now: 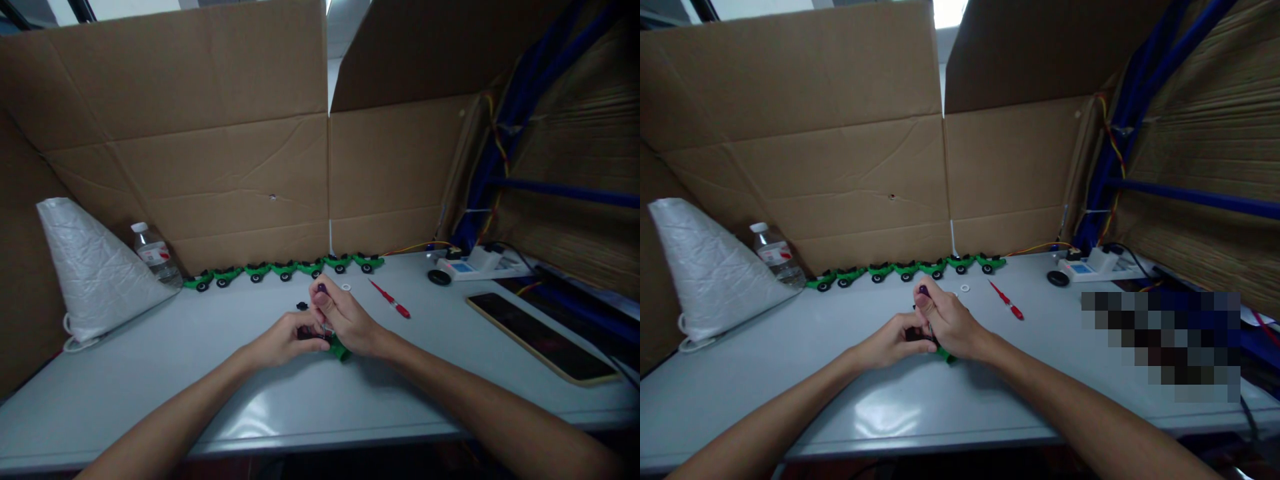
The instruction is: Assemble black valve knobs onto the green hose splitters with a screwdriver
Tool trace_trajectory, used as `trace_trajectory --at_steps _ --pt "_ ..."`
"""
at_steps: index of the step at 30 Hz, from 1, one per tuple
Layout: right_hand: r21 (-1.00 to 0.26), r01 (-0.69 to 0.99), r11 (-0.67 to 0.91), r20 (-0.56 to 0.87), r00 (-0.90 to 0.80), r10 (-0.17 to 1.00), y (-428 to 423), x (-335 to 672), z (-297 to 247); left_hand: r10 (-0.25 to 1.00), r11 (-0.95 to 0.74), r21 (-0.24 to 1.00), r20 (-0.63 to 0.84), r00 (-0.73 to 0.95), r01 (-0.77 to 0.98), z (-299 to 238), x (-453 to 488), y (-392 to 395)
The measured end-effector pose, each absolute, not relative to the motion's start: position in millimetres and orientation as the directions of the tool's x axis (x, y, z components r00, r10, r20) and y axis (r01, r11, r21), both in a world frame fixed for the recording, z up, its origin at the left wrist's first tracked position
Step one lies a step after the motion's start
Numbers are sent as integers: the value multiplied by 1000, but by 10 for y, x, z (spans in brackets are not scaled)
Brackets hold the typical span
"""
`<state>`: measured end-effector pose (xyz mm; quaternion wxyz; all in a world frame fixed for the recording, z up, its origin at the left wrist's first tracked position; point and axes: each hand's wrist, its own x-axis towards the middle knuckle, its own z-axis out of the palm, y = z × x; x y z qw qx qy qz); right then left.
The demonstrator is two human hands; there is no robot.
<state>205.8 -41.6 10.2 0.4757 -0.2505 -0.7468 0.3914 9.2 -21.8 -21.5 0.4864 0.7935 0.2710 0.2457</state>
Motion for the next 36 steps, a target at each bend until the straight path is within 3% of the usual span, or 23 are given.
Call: trace_trajectory --at_steps 16,25,36 --pt "-835 47 548 500 -350 792 -464 2031 87 644 -406 894 133 754 188 -243 79 -190" --pt "-751 162 641 553 -376 743 -498 2030 123 613 -484 851 164 773 204 -182 65 -213" --pt "-858 18 513 470 -376 799 -450 2030 88 587 -568 791 193 786 229 -86 69 -228"
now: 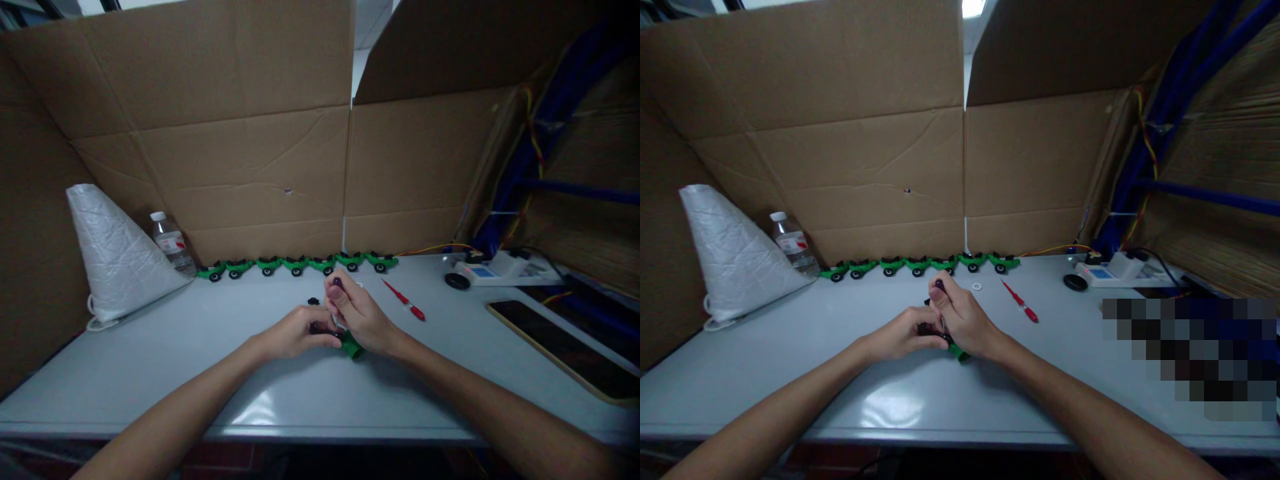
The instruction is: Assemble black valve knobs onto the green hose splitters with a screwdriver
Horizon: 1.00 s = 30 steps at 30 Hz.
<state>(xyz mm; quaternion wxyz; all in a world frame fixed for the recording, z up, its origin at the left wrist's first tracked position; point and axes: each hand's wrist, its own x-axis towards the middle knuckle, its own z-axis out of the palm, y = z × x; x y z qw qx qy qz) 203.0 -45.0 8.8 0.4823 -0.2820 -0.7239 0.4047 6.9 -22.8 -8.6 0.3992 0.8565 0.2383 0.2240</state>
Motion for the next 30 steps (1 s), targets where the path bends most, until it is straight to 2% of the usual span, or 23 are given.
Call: trace_trajectory --at_steps 7,17,23,27,30 --pt "-890 -63 451 428 -452 782 -430 2038 163 599 -565 790 192 778 240 -156 58 -204" --pt "-968 -215 126 239 -657 715 -342 2168 285 621 -522 813 154 768 259 -168 70 -204" --pt "-950 -217 223 312 -644 698 -307 2163 240 611 -474 858 157 776 200 -178 85 -208" --pt "-925 -185 331 374 -598 709 -281 2176 206 642 -452 862 136 755 229 -202 78 -197" --pt "-922 -157 355 378 -567 732 -279 2177 195 646 -448 861 125 753 241 -197 72 -197"
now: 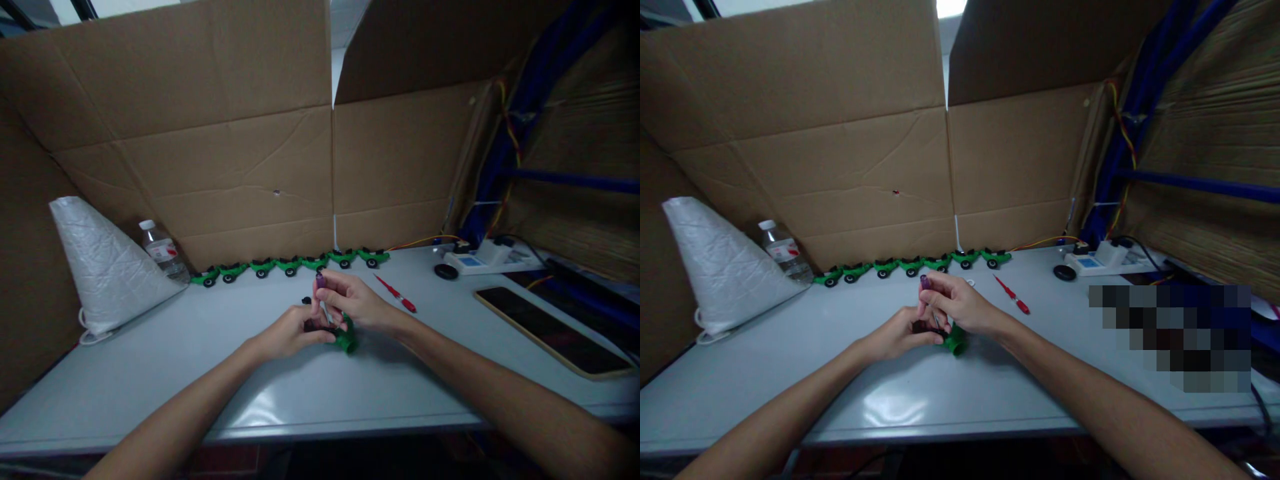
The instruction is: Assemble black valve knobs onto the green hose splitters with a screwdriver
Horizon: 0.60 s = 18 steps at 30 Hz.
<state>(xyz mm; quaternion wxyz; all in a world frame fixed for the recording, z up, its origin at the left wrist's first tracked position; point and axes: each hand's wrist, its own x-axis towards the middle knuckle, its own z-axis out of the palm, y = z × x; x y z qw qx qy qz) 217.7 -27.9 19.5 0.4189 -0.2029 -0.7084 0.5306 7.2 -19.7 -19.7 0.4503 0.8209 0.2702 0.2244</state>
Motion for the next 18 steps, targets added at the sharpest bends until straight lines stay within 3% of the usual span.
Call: trace_trajectory --at_steps 9,18 --pt "-917 -139 373 386 -535 751 -298 2119 144 645 -400 901 147 750 169 -168 120 -258" --pt "-892 -73 445 423 -478 770 -342 2035 63 634 -506 834 186 751 221 -152 114 -246"
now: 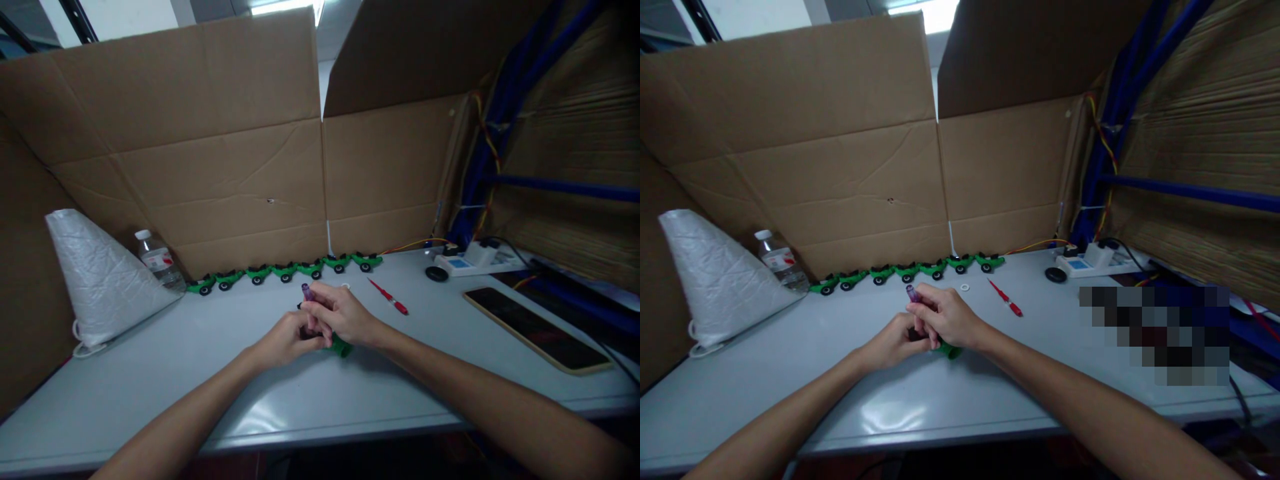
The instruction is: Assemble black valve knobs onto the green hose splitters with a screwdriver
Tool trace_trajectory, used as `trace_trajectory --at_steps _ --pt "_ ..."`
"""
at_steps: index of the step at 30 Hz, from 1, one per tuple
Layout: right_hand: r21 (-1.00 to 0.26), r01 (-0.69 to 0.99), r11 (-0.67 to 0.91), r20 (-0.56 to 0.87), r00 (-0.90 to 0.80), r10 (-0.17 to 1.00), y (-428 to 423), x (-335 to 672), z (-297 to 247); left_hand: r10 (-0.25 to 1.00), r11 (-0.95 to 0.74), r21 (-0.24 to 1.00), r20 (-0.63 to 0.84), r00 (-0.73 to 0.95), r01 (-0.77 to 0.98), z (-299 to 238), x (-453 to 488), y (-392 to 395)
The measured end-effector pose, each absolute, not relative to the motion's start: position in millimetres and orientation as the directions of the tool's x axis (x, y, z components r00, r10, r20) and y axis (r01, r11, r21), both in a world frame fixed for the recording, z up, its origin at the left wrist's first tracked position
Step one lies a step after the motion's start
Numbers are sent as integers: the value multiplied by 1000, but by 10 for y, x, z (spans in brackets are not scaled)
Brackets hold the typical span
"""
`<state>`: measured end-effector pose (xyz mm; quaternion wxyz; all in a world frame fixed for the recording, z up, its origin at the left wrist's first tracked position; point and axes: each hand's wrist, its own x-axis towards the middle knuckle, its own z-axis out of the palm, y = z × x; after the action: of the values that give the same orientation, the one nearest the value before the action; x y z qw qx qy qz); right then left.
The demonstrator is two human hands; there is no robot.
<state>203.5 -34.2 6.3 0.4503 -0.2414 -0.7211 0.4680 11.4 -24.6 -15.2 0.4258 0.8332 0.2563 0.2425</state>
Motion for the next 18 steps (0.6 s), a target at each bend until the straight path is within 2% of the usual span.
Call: trace_trajectory --at_steps 3,11,15,18 --pt "-896 -67 438 416 -466 781 -382 2001 59 635 -541 802 192 749 253 -176 108 -234" --pt "-900 -59 431 415 -419 808 -414 1938 2 661 -490 843 194 725 221 -189 121 -236" --pt "-886 -32 463 436 -397 808 -386 1942 -29 708 -500 813 186 681 298 -212 99 -219" --pt "-833 25 553 513 -339 789 -357 1966 -12 744 -543 749 222 630 378 -209 77 -216"
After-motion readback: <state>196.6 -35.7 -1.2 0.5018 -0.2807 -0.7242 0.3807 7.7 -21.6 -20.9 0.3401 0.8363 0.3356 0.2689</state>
